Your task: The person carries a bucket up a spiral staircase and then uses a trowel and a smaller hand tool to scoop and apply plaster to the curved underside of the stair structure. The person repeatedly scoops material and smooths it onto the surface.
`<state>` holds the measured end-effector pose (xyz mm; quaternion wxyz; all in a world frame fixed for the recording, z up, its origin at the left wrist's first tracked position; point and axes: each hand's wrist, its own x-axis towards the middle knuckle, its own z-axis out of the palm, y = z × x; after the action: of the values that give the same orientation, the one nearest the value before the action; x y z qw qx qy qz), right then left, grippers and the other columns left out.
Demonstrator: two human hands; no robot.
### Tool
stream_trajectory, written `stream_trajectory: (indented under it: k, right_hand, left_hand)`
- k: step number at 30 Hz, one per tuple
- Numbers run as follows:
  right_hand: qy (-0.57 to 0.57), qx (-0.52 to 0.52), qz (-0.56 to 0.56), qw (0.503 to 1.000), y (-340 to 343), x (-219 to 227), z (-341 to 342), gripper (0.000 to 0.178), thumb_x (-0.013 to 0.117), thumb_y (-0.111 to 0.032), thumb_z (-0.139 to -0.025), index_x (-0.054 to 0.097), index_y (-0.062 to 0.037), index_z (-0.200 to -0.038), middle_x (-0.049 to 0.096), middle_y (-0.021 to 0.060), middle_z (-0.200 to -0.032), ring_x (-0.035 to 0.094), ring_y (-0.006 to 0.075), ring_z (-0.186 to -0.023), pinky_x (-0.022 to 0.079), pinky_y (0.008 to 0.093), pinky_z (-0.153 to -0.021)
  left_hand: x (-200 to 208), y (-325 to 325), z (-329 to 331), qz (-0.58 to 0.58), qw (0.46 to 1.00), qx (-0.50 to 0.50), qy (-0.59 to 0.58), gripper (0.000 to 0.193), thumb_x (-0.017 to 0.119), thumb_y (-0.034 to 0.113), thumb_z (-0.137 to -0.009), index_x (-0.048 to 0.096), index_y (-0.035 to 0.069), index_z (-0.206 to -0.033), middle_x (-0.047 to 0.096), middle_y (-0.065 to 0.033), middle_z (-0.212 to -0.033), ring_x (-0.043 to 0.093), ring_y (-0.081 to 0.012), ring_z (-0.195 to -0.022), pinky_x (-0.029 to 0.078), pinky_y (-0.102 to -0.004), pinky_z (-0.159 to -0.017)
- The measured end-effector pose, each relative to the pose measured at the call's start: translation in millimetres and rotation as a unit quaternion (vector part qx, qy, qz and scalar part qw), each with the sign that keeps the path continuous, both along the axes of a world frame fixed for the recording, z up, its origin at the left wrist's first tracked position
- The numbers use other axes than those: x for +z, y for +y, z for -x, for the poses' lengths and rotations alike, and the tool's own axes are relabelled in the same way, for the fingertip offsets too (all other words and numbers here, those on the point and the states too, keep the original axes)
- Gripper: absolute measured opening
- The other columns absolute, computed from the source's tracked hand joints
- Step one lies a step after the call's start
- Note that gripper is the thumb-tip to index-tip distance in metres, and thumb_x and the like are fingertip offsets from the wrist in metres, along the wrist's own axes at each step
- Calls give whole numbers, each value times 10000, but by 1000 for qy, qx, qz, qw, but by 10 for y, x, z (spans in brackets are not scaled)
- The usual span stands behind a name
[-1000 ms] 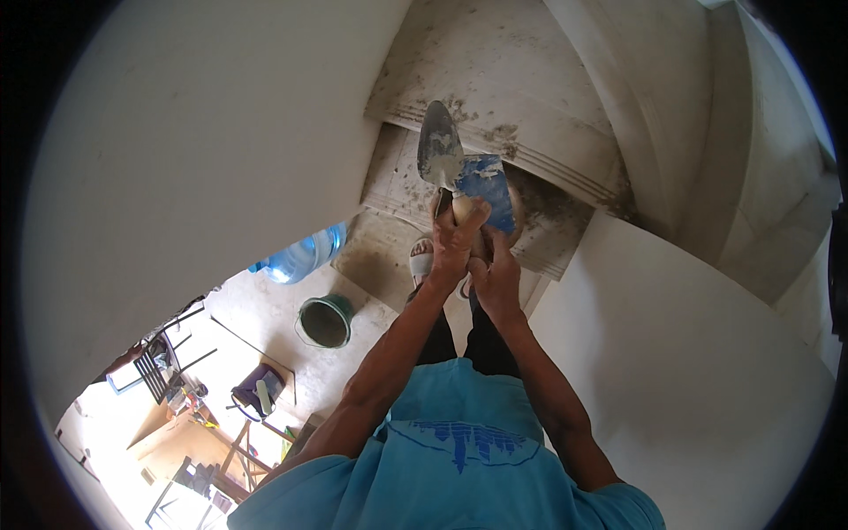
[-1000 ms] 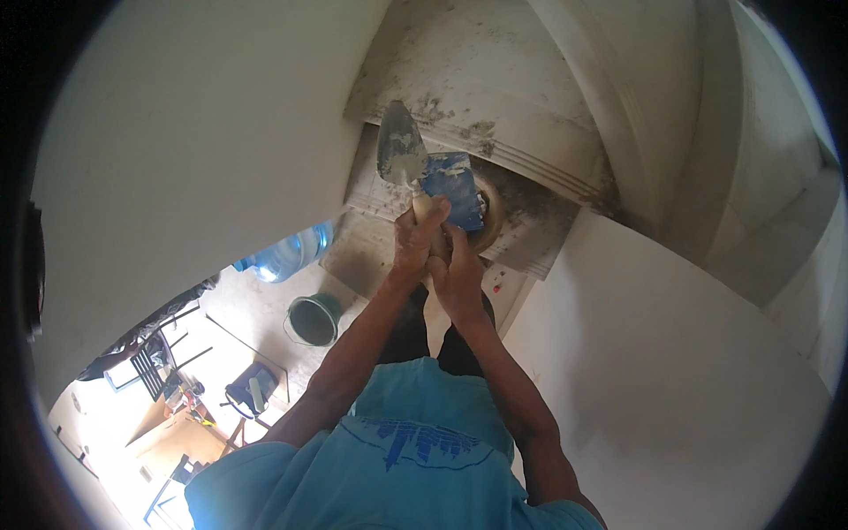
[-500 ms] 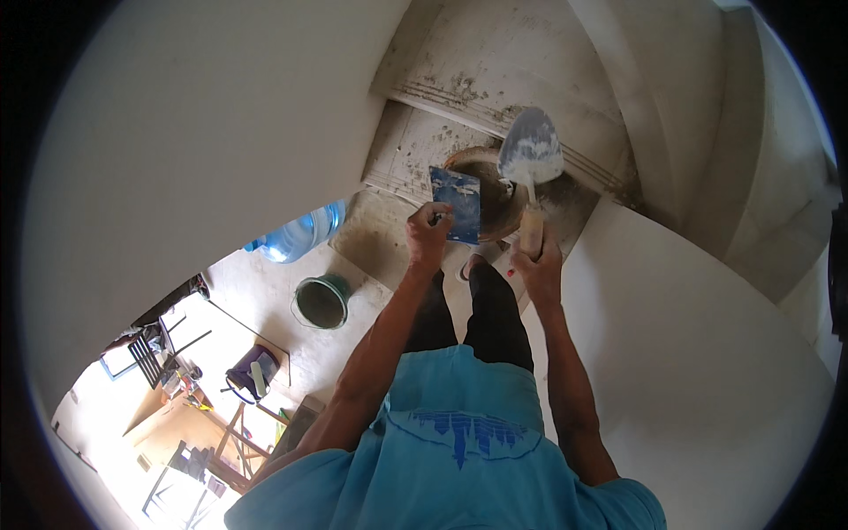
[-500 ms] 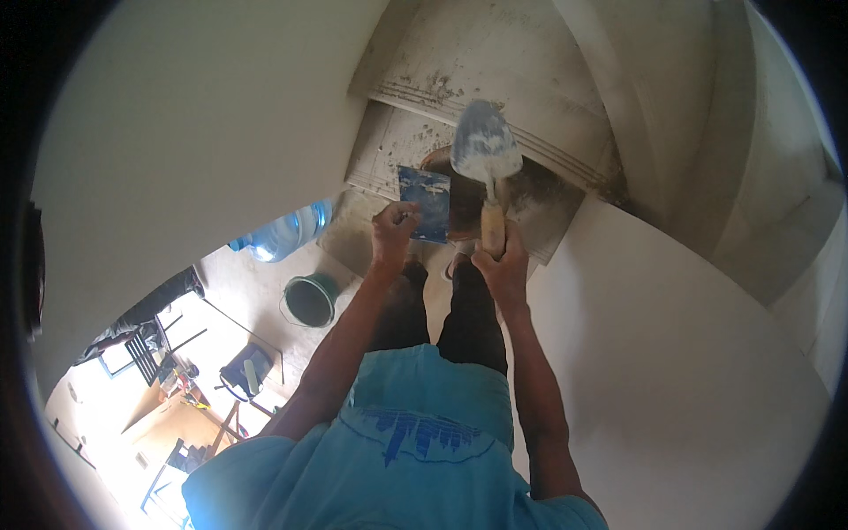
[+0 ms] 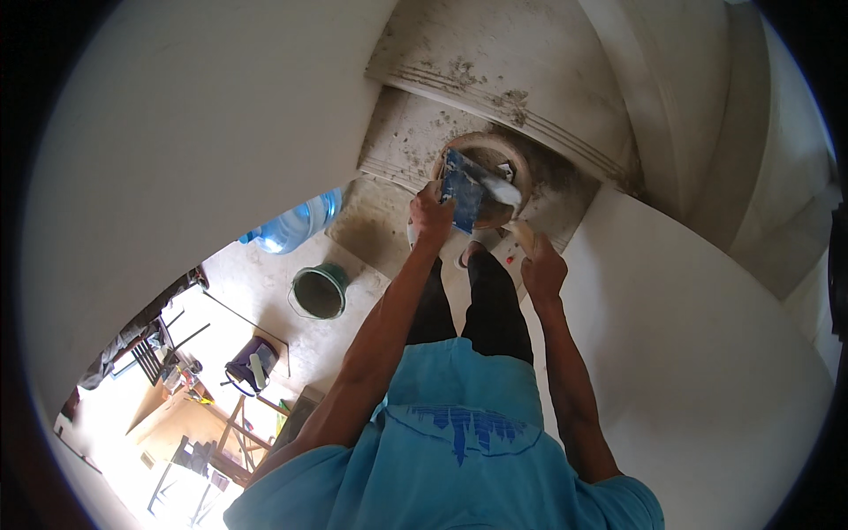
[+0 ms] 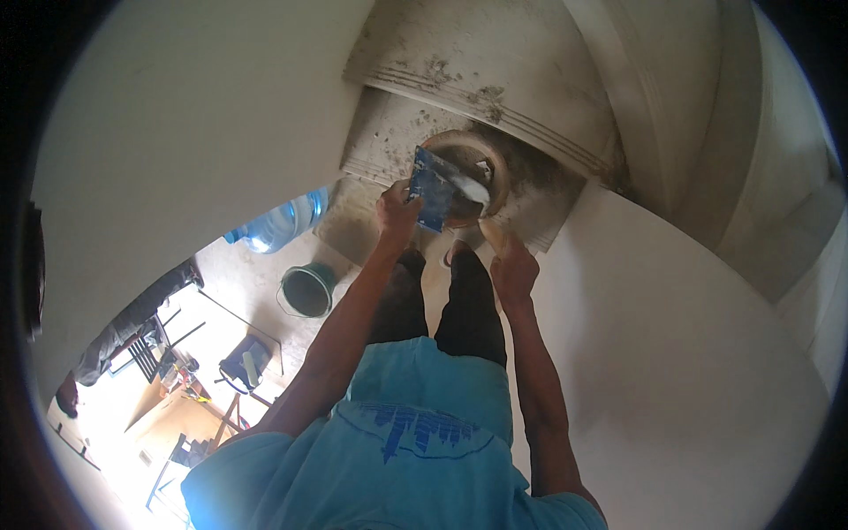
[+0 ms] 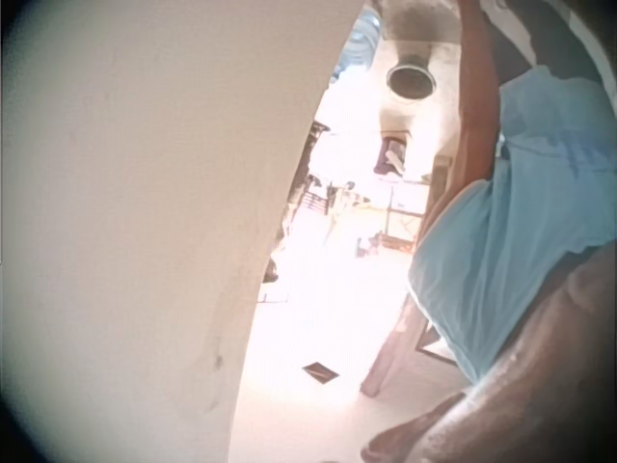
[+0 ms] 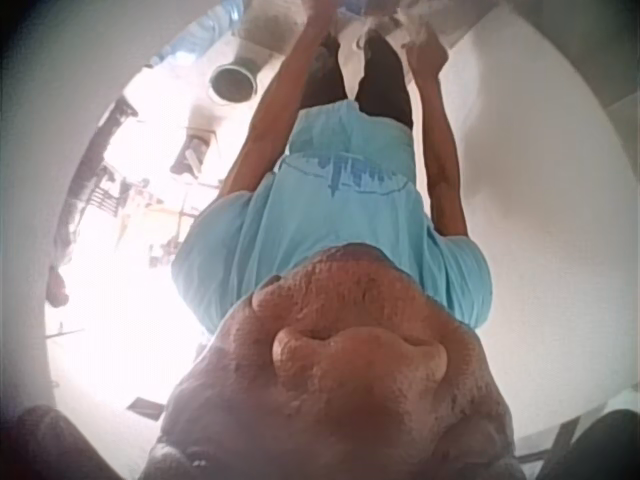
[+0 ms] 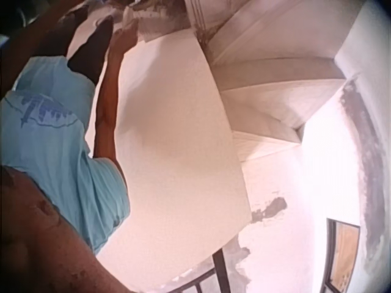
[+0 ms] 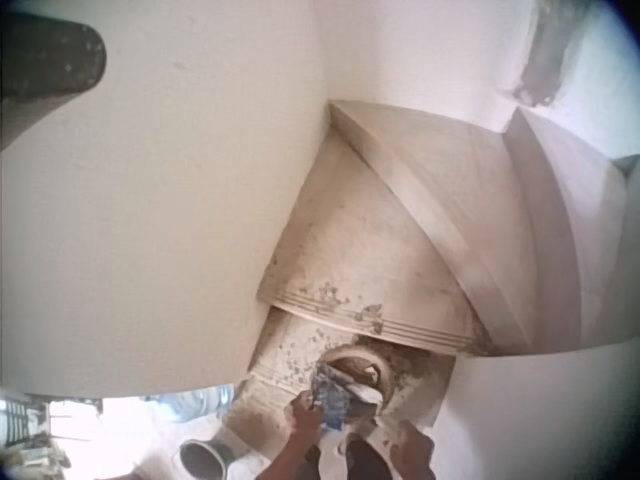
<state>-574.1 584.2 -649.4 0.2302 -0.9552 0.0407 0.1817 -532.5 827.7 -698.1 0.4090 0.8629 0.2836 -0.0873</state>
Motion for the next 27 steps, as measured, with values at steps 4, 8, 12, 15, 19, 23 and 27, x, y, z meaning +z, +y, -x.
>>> stream_trajectory:
  k: [4, 8, 12, 15, 19, 23, 27]
  right_hand:
    - [-1, -11, 0, 1000, -71, 8, 71, 469, 669, -25, -726, 588, -50, -1187, 674, 173, -972, 665, 371, -893, 523, 473, -751]
    - [0, -20, -15, 1000, -46, -41, 108, 495, 670, -27, -729, 577, -57, -1214, 663, 170, -986, 659, 372, -902, 518, 477, -763]
    - [14, 17, 4, 1000, -172, -245, 106, 489, 666, -30, -734, 571, -58, -1213, 660, 172, -974, 657, 375, -891, 515, 476, -766]
    - [21, -25, -18, 999, -144, -176, 192, 425, 675, -52, -744, 579, -51, -1158, 662, 178, -965, 658, 376, -891, 516, 476, -765]
    - [-17, -52, -65, 996, -123, -147, 100, 375, 702, -138, -747, 585, -58, -1094, 666, 184, -946, 661, 391, -867, 520, 480, -742]
    - [-12, -43, -81, 996, -118, -113, 171, 384, 715, -199, -744, 589, -74, -1085, 671, 179, -942, 664, 397, -836, 529, 484, -722]
    - [-1, -24, -59, 998, -81, -170, 325, 393, 712, -190, -755, 576, -73, -1105, 668, 165, -948, 672, 382, -814, 541, 480, -712]
  left_hand:
    - [110, -103, 22, 29, 999, 0, 22, 427, 723, 152, -698, 681, 5, -1096, 706, -216, -1005, 680, -373, -976, 522, -421, -875]
    - [-35, 57, 27, 30, 999, 1, 28, 391, 722, 158, -699, 683, 0, -1055, 709, -211, -969, 691, -359, -933, 528, -417, -838]
    - [3, -32, 77, 24, 999, -13, 35, 358, 714, 125, -702, 703, 0, -1037, 729, -168, -928, 706, -267, -858, 532, -373, -794]
    - [20, -35, 46, 14, 998, -29, 50, 353, 709, 106, -711, 708, -15, -1042, 742, -143, -915, 706, -210, -817, 533, -345, -771]
    - [-109, -9, 77, 74, 996, 19, 38, 297, 710, 120, -693, 700, -28, -950, 720, -166, -855, 692, -277, -763, 527, -375, -724]
    - [-147, 1, 124, 189, 975, 95, 71, 288, 678, 76, -727, 679, -57, -983, 701, -109, -826, 652, -185, -721, 516, -334, -690]
    - [97, -55, 42, 268, 956, 99, 66, 295, 640, 67, -768, 652, -61, -1034, 672, -82, -878, 610, -142, -767, 494, -311, -720]
